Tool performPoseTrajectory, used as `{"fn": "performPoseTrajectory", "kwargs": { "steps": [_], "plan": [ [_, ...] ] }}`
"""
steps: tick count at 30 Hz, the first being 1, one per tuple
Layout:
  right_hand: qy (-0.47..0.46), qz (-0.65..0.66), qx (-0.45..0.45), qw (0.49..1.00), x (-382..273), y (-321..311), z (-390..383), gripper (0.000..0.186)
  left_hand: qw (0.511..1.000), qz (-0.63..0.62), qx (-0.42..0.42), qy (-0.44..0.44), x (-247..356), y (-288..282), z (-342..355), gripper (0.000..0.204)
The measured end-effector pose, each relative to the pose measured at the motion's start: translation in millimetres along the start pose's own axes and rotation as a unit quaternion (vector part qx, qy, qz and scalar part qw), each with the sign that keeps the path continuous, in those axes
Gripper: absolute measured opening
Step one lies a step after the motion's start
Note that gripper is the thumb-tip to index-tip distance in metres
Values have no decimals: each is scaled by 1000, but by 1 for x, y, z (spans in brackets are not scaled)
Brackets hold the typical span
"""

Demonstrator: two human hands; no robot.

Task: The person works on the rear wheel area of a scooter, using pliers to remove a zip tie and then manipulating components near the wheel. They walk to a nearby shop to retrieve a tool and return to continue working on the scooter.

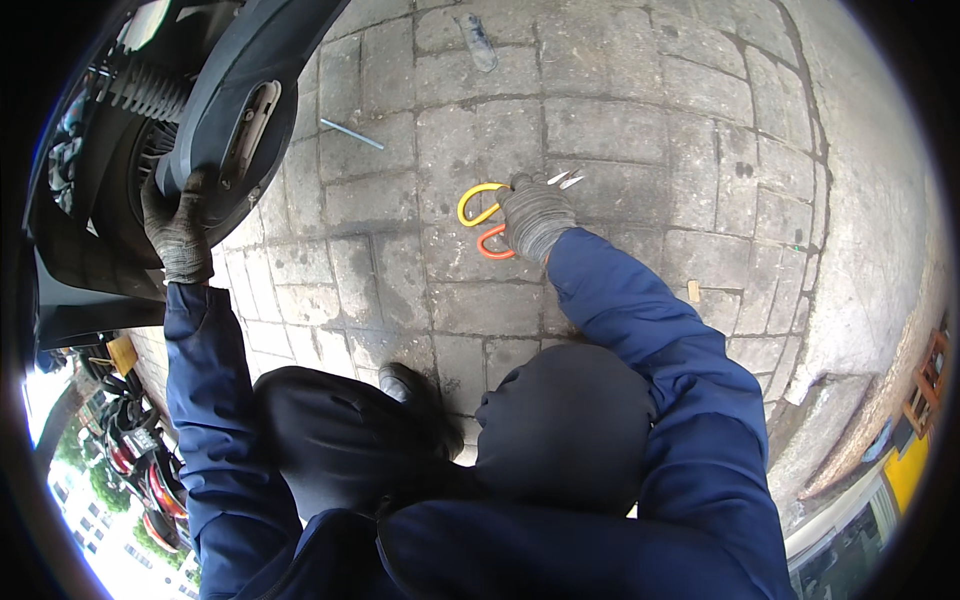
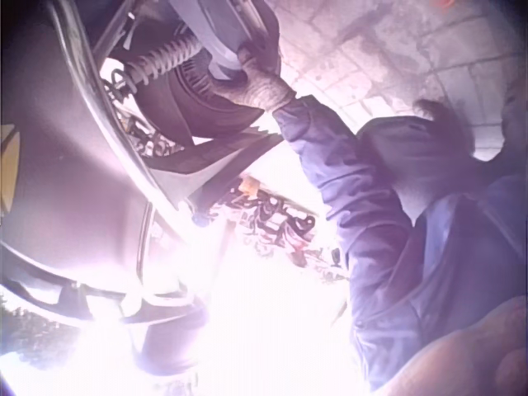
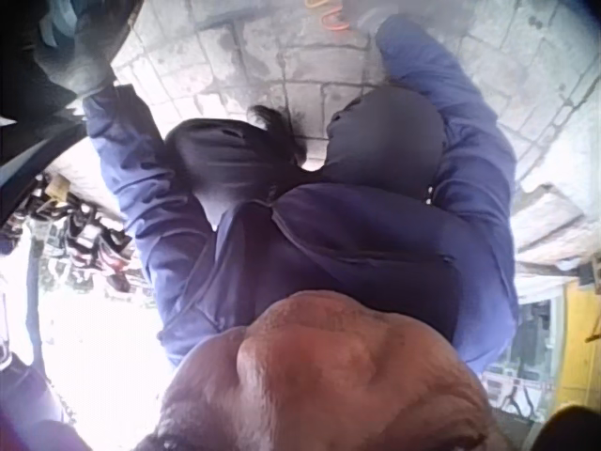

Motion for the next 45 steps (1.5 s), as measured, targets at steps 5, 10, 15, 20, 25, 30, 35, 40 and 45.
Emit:
{"fn": "performPoseTrajectory", "kwargs": {
  "steps": [5, 10, 15, 20, 25, 30, 35, 40, 45],
  "plan": [
    [-18, -97, -17, 995, -6, 6, 8, 38, 1000, -9, -15, -1, 7, 3, -3, 53],
    [8, -102, -15, 995, -4, 2, 16, 39, 1000, 0, -3, -1, 11, 2, -4, 54],
    [52, -56, -71, 995, 3, 3, 15, 41, 1000, 5, -18, 6, 14, 4, -3, 52],
    [111, -3, -183, 977, 23, 3, -3, 37, 1000, -13, -20, -4, 13, 3, -1, 52],
    [2, 9, -197, 980, 12, -46, -24, 34, 996, -80, -22, -14, 7, 4, -2, 51],
    [-20, -15, -106, 994, -3, -148, -42, 25, 994, -16, 56, -96, 0, -8, -15, 67],
    [-82, 1, -27, 996, -68, -229, -54, 17, 978, 154, 136, 23, 69, -21, -64, 66],
    [-276, 39, 5, 960, -169, -256, -81, 23, 973, 2, -219, -70, 95, 48, -118, 59],
    [-246, 93, -59, 963, -226, -256, -118, 34, 824, -270, -325, -378, 97, 37, -180, 26]
  ]
}}
Point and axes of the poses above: each hand's wrist, its own z-axis towards the middle knuckle, its own y-axis out of the palm, x = y × z, the point moved 9 cm from there along z, towards the middle knuckle, and after that the axes turned 1 degree about -x, right-handed, at the moved point
